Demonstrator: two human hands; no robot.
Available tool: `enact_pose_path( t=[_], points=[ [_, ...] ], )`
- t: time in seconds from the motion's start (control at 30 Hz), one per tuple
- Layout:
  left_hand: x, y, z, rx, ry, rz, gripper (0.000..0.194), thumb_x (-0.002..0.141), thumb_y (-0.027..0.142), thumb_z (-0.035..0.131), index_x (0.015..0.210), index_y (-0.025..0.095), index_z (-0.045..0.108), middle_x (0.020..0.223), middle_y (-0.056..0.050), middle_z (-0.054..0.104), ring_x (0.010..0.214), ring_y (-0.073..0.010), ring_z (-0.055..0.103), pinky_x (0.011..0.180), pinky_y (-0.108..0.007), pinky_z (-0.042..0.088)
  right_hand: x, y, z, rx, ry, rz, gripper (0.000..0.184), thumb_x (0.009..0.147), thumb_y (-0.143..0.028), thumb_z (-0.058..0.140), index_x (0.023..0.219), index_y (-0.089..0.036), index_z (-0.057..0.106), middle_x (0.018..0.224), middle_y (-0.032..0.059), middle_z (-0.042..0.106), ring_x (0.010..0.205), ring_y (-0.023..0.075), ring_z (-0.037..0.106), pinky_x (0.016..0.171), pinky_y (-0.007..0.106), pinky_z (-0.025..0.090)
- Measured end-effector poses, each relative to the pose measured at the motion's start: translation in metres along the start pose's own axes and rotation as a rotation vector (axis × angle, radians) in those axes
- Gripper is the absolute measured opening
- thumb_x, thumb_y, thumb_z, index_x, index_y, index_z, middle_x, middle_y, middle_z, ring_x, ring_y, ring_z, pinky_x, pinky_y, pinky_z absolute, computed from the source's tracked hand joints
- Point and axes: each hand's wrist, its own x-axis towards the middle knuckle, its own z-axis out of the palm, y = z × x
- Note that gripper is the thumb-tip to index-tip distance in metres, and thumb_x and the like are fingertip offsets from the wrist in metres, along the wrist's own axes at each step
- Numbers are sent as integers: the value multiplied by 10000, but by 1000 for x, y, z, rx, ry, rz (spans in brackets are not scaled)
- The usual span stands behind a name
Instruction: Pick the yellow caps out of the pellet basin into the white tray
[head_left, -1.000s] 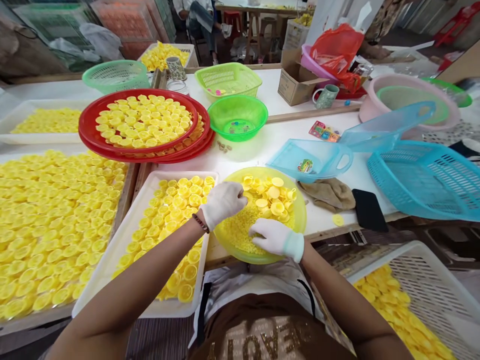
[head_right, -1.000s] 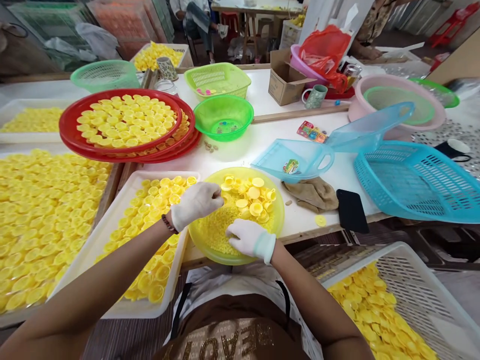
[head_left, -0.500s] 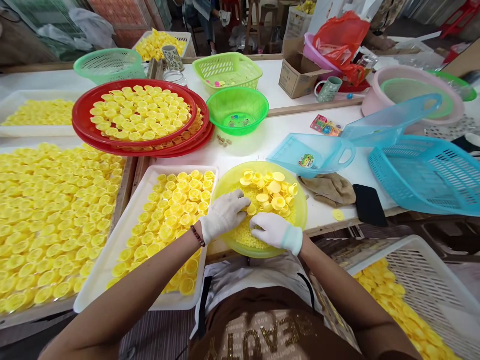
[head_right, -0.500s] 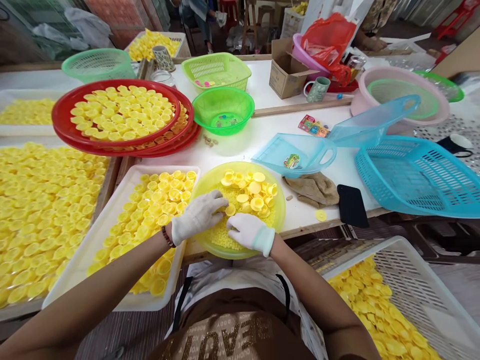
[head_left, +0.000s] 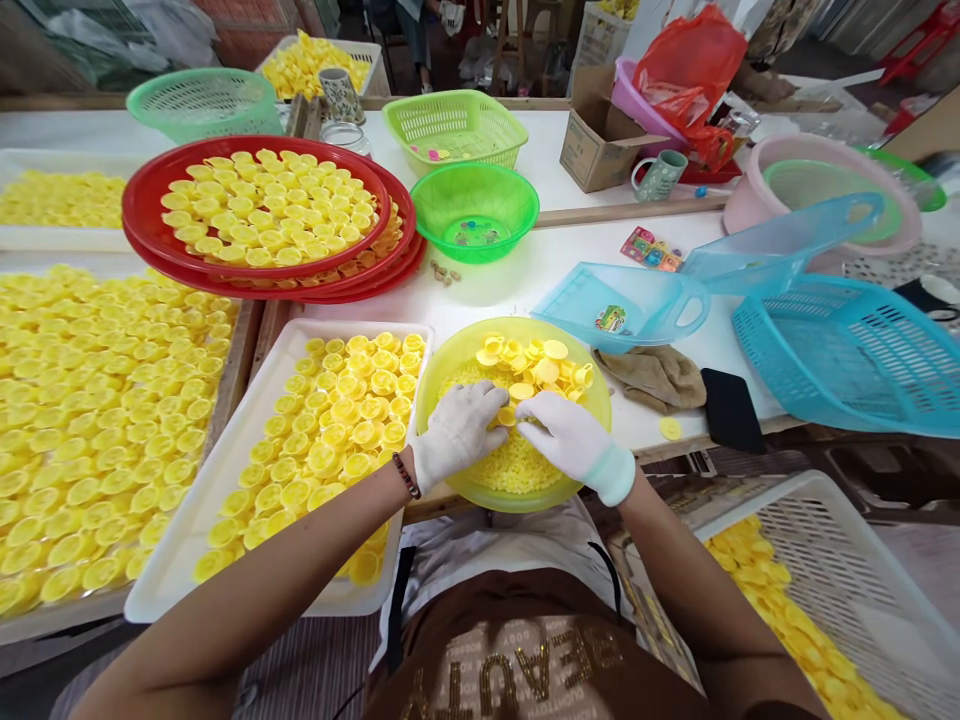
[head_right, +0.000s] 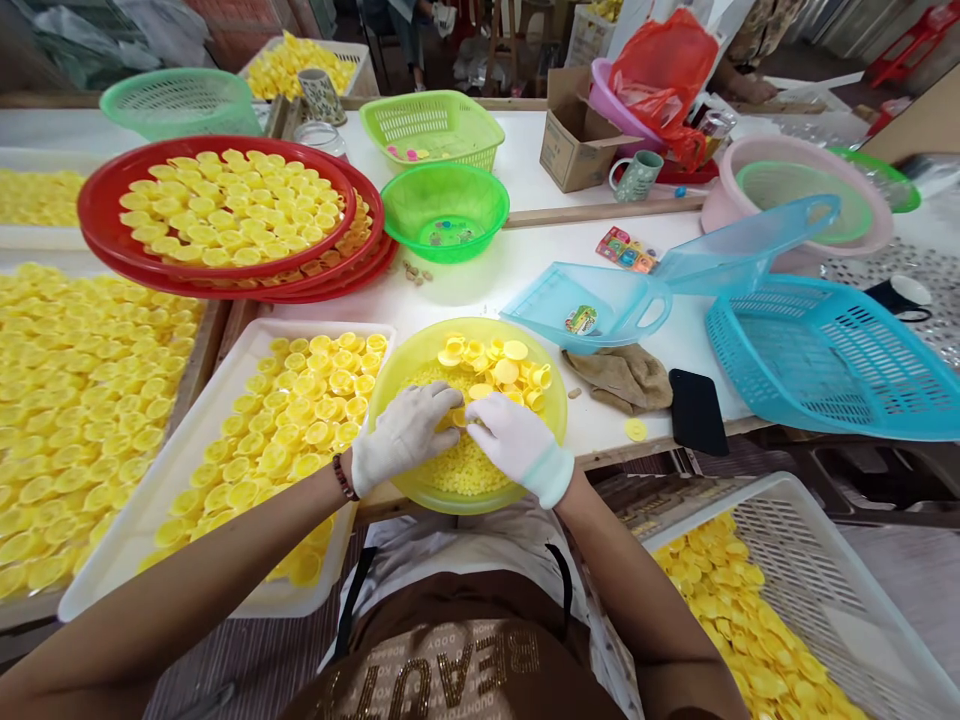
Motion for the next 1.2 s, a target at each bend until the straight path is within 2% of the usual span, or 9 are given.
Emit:
enact_pose_path(
  t=[0.2,0.37,0.5,0.67,0.8,0.9,1.0,1.13,1.2],
  points=[
    [-14,3,-2,-199,79,-121,209,812,253,603,1008,182,588,910,-51,677,842,-208,634,796,-340,512,8,-10,1,78,85,-86,189,952,-178,515,1110,-193,616,1105,94,659,1077,224,596,966,379,466],
    [-29,1,-6,-262,147,-101,231,827,306,630,1019,182,602,946,-52,658,842,-199,622,803,-343,516,-5,-2,-2,103,146,-52,165,950,-176,497,1010,-219,645,999,62,692,966,209,637,897,359,497],
    [-39,-3,-9,-306,183,-76,250,853,330,635,1063,195,615,1016,-59,633,853,-189,621,788,-331,520,-15,1,3,80,125,-14,172,963,-192,488,980,-215,657,983,61,706,949,202,647,878,340,500],
    [-45,-6,-3,-393,271,-67,203,865,310,637,1029,200,591,1050,-66,647,962,-205,634,875,-349,521,-9,-13,12,101,111,55,158,971,-316,540,1016,-219,657,989,56,709,936,199,648,863,326,493],
    [-47,-3,2,-362,273,-53,125,875,274,611,961,188,582,983,-65,659,939,-211,640,867,-361,523,3,-25,16,278,63,188,178,895,-367,655,985,-213,643,826,6,697,736,163,643,736,298,508],
    [-49,-2,2,-372,289,-59,140,881,296,626,965,190,587,982,-63,669,932,-207,646,862,-354,528,5,-23,16,483,-1,234,106,926,-299,567,953,-215,626,789,-17,678,626,126,637,651,269,519],
    [-51,-4,1,-415,318,-96,197,860,300,664,1016,197,600,992,-50,684,917,-195,655,852,-343,537,-1,-16,14,584,4,280,151,937,-272,500,1006,-221,625,797,-12,680,624,132,664,597,260,532],
    [-56,-6,-6,-476,318,-115,212,865,318,679,1035,205,624,1007,-38,697,926,-179,659,872,-330,541,-10,-7,16,403,43,240,177,926,-241,500,1032,-223,640,796,8,704,706,169,691,715,317,570],
    [-59,-12,-16,-487,332,-105,203,868,342,685,1011,204,644,1040,-44,688,950,-176,655,884,-322,537,-14,-4,22,234,52,141,183,925,-222,497,1023,-222,652,938,51,726,876,207,702,856,374,561]
  ],
)
